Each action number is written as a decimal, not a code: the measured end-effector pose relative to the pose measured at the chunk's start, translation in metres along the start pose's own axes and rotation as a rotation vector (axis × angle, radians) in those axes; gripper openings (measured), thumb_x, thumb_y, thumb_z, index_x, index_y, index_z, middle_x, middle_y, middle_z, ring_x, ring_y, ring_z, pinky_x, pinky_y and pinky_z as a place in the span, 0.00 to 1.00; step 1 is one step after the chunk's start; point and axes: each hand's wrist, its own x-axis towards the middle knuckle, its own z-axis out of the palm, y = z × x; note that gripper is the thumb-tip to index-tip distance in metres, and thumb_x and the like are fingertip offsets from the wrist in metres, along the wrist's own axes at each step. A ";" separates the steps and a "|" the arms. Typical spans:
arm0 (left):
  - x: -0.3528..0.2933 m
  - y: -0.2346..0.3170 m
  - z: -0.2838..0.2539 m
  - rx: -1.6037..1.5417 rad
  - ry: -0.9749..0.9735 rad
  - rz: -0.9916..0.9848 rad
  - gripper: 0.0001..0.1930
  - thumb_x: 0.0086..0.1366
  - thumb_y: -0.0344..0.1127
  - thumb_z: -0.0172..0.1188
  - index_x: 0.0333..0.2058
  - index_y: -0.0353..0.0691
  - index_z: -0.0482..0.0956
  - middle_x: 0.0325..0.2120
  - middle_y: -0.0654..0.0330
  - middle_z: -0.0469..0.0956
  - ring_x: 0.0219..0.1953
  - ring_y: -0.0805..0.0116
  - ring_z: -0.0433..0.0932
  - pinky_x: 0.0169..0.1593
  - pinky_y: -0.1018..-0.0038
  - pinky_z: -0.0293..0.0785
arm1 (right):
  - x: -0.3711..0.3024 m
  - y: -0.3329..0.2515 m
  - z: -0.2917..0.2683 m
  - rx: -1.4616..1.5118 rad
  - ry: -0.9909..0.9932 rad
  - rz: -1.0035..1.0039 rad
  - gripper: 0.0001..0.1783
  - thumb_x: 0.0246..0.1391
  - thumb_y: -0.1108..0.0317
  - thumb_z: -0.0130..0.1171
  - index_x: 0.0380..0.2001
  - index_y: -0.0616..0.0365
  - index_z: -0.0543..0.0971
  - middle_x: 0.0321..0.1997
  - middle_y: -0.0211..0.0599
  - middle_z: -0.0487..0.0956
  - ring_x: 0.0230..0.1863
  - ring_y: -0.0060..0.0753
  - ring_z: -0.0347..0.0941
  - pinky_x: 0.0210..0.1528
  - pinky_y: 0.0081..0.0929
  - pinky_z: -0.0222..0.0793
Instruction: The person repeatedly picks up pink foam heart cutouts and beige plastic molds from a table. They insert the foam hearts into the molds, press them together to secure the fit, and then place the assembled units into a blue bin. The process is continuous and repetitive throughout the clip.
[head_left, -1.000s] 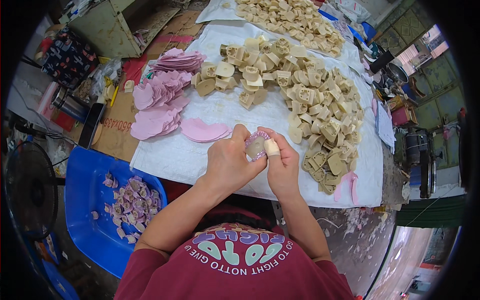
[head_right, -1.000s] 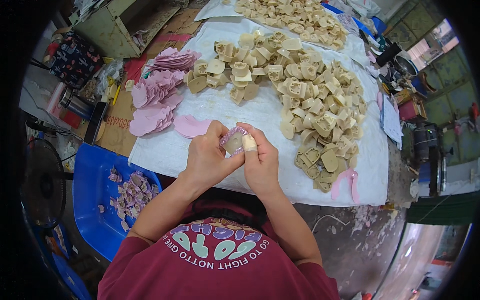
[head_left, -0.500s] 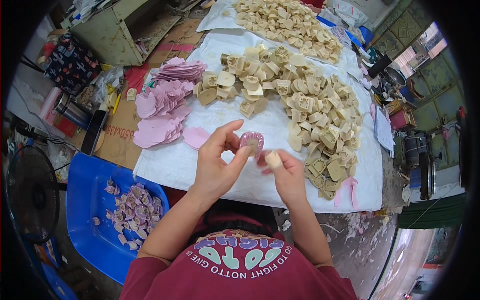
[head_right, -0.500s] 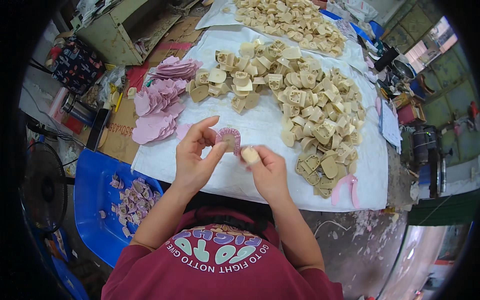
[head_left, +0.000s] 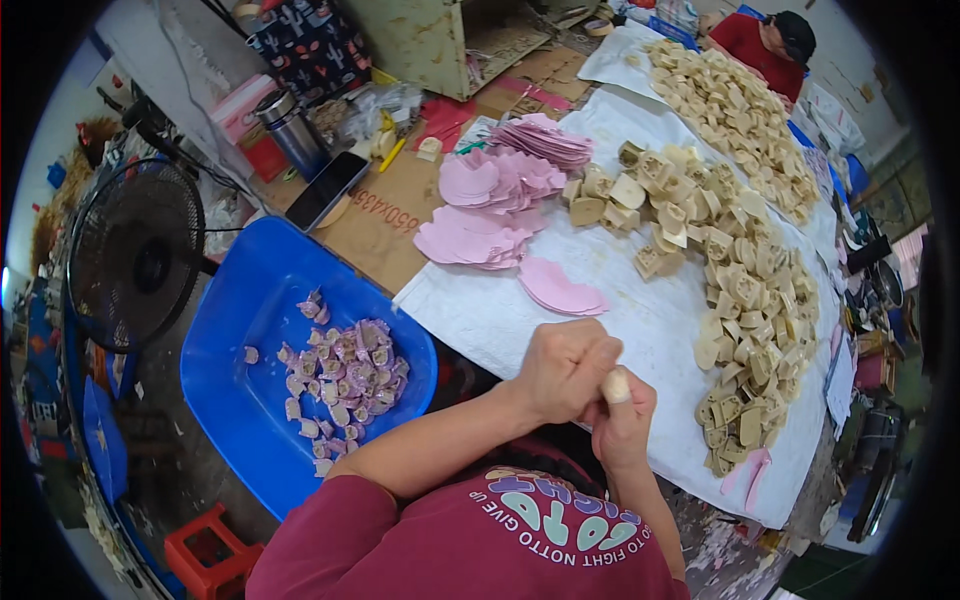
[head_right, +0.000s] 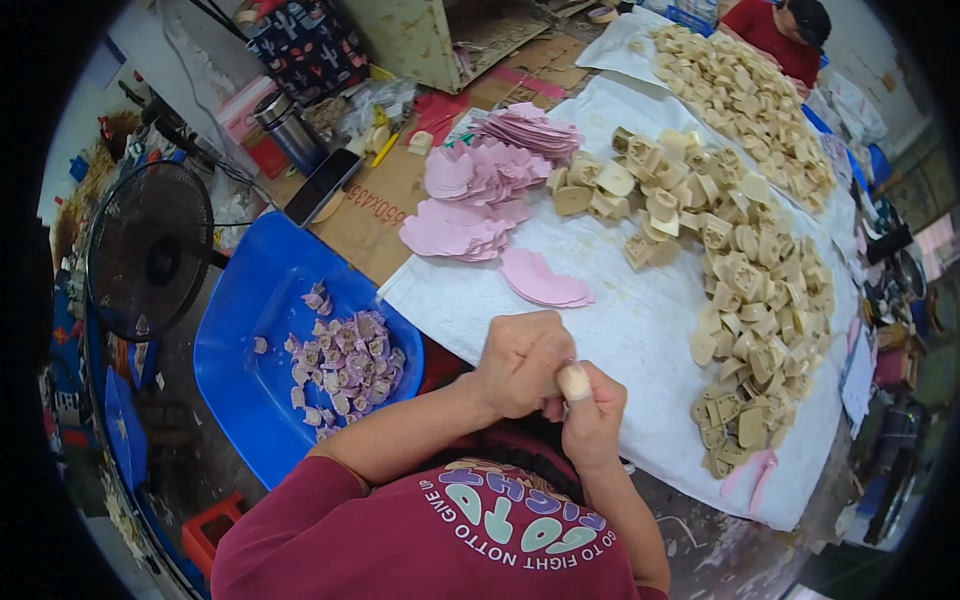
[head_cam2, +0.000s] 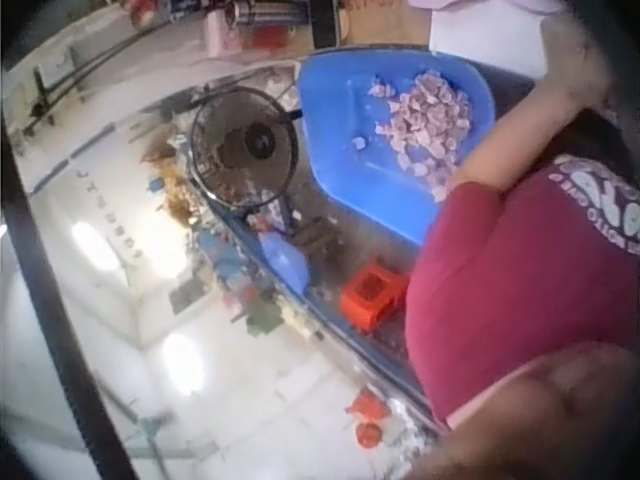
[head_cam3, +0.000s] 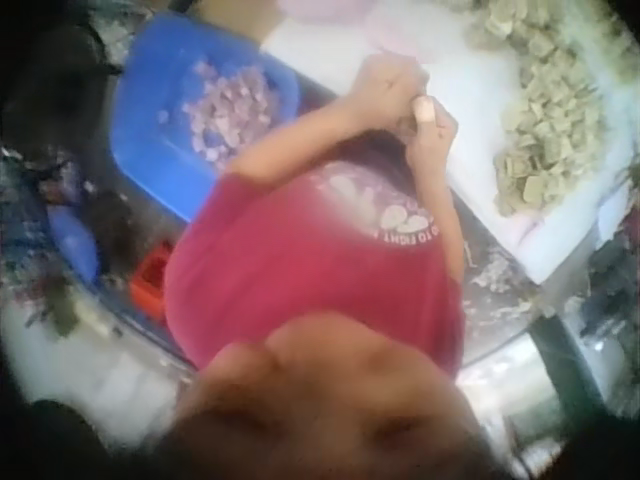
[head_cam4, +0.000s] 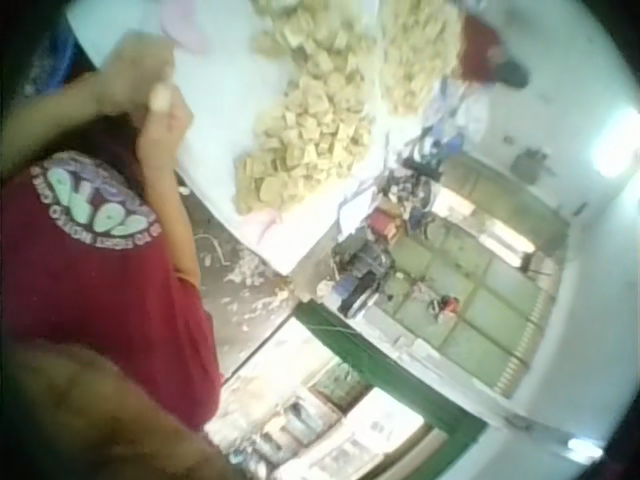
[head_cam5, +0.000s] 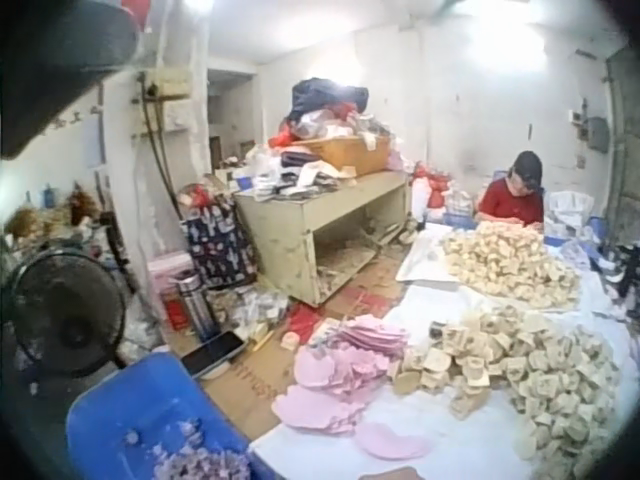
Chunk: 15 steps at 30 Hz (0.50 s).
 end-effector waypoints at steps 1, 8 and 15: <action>-0.005 -0.001 -0.011 0.086 -0.011 -0.003 0.14 0.65 0.33 0.51 0.21 0.34 0.74 0.16 0.56 0.71 0.17 0.66 0.70 0.22 0.70 0.64 | 0.003 0.004 0.003 -0.112 -0.074 0.038 0.15 0.63 0.61 0.53 0.31 0.64 0.77 0.25 0.33 0.77 0.24 0.18 0.69 0.29 0.18 0.67; -0.083 -0.024 -0.157 0.784 0.156 -0.362 0.15 0.54 0.40 0.67 0.36 0.37 0.80 0.36 0.50 0.76 0.41 0.55 0.76 0.43 0.65 0.72 | 0.014 0.039 -0.023 -0.490 -0.098 0.019 0.19 0.61 0.70 0.54 0.54 0.64 0.74 0.40 0.36 0.80 0.37 0.21 0.74 0.42 0.20 0.70; -0.012 -0.067 -0.284 1.275 0.491 -0.183 0.35 0.53 0.48 0.67 0.57 0.41 0.69 0.56 0.45 0.66 0.59 0.46 0.65 0.59 0.55 0.63 | 0.011 0.041 -0.051 -0.554 0.072 0.076 0.16 0.60 0.73 0.55 0.50 0.65 0.76 0.38 0.36 0.81 0.37 0.21 0.75 0.42 0.19 0.71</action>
